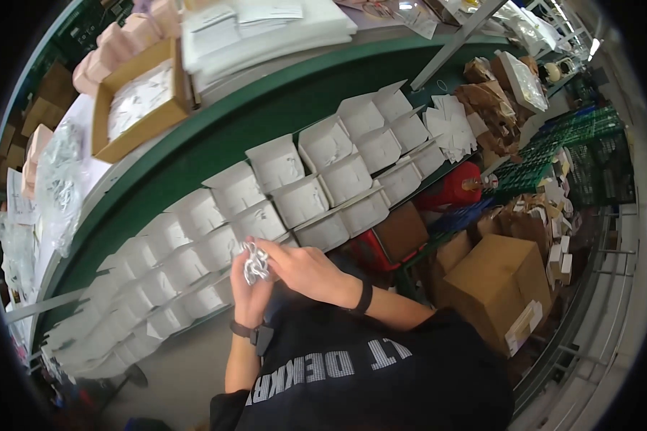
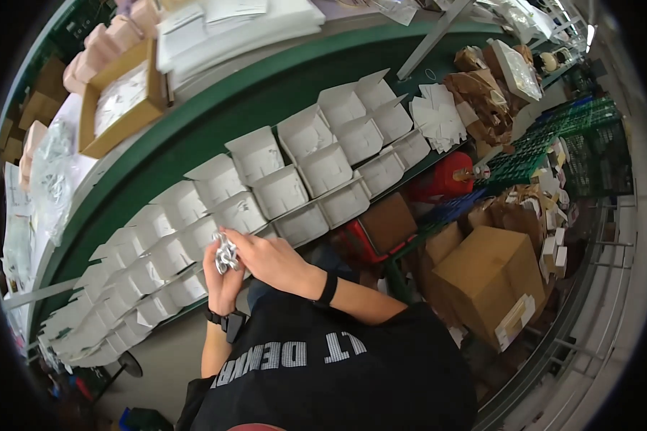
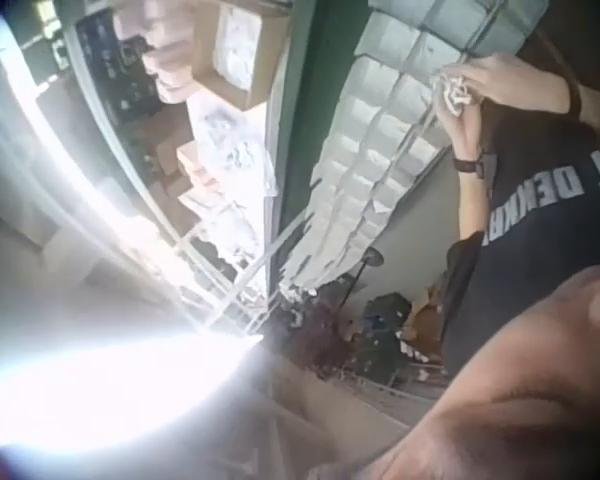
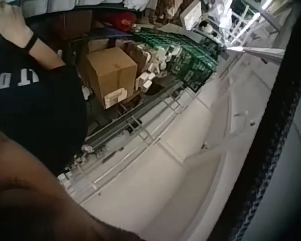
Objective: Assembling white cardboard boxes and placing charging cables and instruction manuals inside them on an assembly line.
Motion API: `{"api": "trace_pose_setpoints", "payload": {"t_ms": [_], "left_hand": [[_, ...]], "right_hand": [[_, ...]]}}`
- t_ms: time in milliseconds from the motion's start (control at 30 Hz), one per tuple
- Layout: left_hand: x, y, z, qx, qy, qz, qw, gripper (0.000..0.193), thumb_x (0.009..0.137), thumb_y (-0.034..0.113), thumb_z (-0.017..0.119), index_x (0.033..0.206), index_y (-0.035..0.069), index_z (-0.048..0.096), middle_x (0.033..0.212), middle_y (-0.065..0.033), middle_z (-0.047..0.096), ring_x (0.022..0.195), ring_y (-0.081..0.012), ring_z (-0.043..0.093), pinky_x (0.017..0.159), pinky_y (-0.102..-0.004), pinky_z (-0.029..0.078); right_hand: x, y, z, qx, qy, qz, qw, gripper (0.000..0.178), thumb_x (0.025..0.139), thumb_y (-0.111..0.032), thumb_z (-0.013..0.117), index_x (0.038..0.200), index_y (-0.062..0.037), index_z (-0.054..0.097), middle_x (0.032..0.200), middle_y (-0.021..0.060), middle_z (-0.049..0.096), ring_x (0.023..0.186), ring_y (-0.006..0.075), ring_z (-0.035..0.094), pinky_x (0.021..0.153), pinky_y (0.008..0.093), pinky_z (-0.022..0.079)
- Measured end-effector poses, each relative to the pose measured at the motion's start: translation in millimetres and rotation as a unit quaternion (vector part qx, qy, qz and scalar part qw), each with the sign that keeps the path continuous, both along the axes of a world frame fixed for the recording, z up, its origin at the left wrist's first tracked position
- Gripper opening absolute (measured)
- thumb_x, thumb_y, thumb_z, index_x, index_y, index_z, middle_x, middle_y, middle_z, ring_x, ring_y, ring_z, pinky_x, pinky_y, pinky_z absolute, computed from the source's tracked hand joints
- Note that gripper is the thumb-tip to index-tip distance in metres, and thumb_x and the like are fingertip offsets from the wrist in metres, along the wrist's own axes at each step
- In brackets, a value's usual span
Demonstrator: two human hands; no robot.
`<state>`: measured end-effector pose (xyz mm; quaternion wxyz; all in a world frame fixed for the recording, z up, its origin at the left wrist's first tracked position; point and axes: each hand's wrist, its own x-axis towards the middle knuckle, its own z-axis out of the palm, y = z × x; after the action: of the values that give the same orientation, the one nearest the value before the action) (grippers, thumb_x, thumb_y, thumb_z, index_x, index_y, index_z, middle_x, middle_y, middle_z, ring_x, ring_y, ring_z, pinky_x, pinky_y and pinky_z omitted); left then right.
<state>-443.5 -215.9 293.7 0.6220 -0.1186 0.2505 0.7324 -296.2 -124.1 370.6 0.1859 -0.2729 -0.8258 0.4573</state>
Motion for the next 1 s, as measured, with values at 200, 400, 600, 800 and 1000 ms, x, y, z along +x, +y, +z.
{"api": "trace_pose_setpoints", "payload": {"t_ms": [200,400,600,800,1000], "left_hand": [[109.4,37.0,-22.9,-0.148,-0.100,-0.101,0.979,0.027,0.102,0.016,0.059,0.129,0.009,0.060,0.119,-0.0076,0.070,0.108,-0.0226,0.068,0.099,-0.0393,0.054],[151.5,64.1,-42.2,-0.163,-0.125,-0.125,0.971,0.028,0.105,0.019,0.055,0.131,0.010,0.061,0.115,-0.0082,0.072,0.104,-0.0249,0.070,0.092,-0.0431,0.059],[153.2,98.2,-37.2,-0.078,-0.141,-0.122,0.979,0.028,0.105,0.018,0.058,0.132,0.009,0.058,0.113,-0.0097,0.072,0.109,-0.0258,0.069,0.100,-0.0438,0.055],[149.5,109.5,-28.6,-0.085,-0.138,-0.106,0.981,0.028,0.107,0.020,0.055,0.133,0.008,0.057,0.117,-0.0109,0.070,0.109,-0.0269,0.069,0.099,-0.0468,0.057],[150.2,116.5,-22.8,-0.092,-0.070,-0.158,0.981,0.030,0.108,0.023,0.057,0.134,0.009,0.055,0.116,-0.0099,0.068,0.105,-0.0236,0.071,0.085,-0.0418,0.064]], "right_hand": [[113.9,58.5,-55.0,0.084,-0.102,-0.005,0.991,0.023,0.094,-0.014,0.069,0.116,-0.0071,0.065,0.095,0.0102,0.071,0.082,0.0303,0.073,0.066,0.0368,0.058],[167.8,82.7,-61.7,0.050,-0.054,-0.008,0.997,0.015,0.091,-0.013,0.073,0.103,-0.0061,0.067,0.096,0.0080,0.069,0.078,0.0293,0.070,0.066,0.0363,0.057],[174.3,120.1,-64.9,0.078,0.033,-0.004,0.996,0.018,0.086,-0.002,0.077,0.102,-0.0033,0.068,0.097,0.0076,0.069,0.077,0.0251,0.071,0.066,0.0346,0.059],[176.7,128.2,-53.2,-0.062,0.040,-0.025,0.997,0.016,0.089,0.004,0.074,0.102,-0.0009,0.067,0.098,0.0082,0.071,0.076,0.0195,0.072,0.063,0.0313,0.059],[172.0,126.4,-53.7,-0.085,0.048,-0.079,0.992,0.010,0.094,-0.001,0.072,0.102,0.0003,0.067,0.091,0.0105,0.072,0.068,0.0162,0.070,0.059,0.0302,0.058]]}}
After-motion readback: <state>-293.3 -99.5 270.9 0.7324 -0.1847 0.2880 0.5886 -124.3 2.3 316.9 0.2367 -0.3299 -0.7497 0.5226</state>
